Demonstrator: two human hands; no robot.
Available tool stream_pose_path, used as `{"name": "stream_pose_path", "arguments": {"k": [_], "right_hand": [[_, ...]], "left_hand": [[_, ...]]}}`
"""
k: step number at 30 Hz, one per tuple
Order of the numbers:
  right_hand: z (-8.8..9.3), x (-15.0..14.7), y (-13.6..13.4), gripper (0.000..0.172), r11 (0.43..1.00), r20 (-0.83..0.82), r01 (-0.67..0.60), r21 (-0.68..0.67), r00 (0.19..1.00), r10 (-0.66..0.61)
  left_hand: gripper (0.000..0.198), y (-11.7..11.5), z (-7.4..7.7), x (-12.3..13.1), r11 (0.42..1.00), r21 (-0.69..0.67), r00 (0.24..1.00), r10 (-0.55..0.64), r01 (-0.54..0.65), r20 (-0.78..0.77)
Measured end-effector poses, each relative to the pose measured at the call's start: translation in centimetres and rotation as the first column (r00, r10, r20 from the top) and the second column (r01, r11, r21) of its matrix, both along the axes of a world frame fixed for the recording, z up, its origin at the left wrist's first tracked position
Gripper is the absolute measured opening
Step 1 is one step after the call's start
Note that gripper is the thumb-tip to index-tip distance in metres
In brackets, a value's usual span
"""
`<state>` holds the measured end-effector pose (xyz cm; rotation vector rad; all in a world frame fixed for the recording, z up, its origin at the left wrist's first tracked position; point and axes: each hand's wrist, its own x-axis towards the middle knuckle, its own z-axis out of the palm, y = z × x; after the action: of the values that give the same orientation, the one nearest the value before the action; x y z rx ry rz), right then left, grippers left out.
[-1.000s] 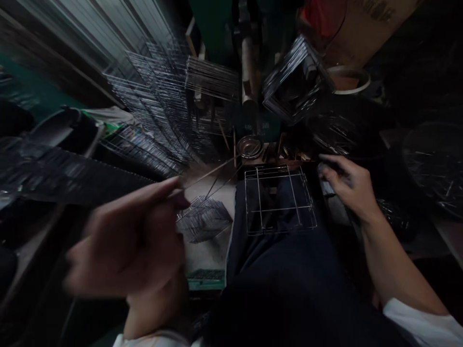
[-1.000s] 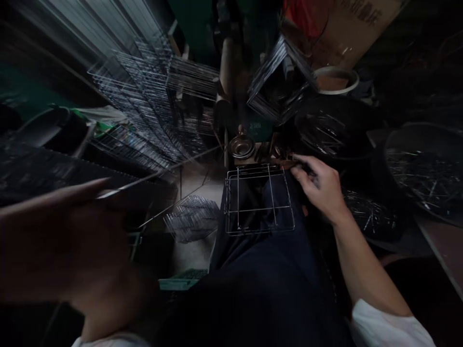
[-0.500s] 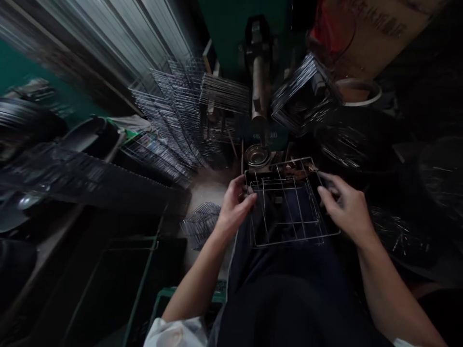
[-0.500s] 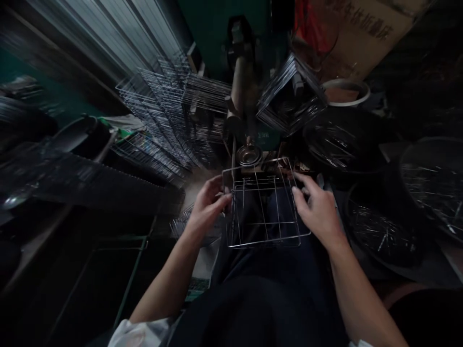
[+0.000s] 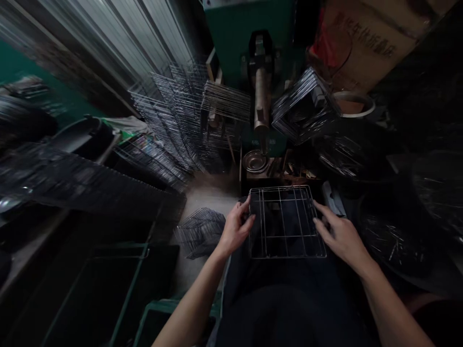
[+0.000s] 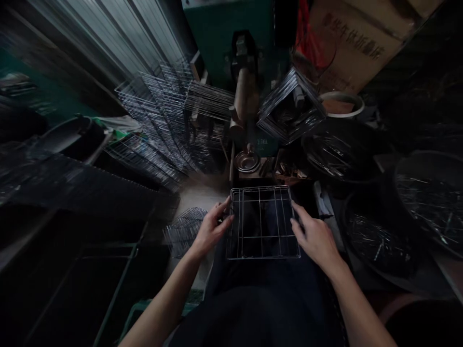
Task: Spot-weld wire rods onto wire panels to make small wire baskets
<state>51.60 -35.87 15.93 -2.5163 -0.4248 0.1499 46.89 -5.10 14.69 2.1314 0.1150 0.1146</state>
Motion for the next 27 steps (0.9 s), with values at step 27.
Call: {"name": "stream_pose_path", "arguments": {"k": [27], "right_hand": [[-7.6, 25.1, -13.6, 0.028, 0.828, 0.108, 0.479, -0.292, 0.877, -0.469]], "left_hand": [[0.062, -0.3, -1.3, -1.4, 0.985, 0.107, 0.991, 0.137, -0.137, 0.004]]}}
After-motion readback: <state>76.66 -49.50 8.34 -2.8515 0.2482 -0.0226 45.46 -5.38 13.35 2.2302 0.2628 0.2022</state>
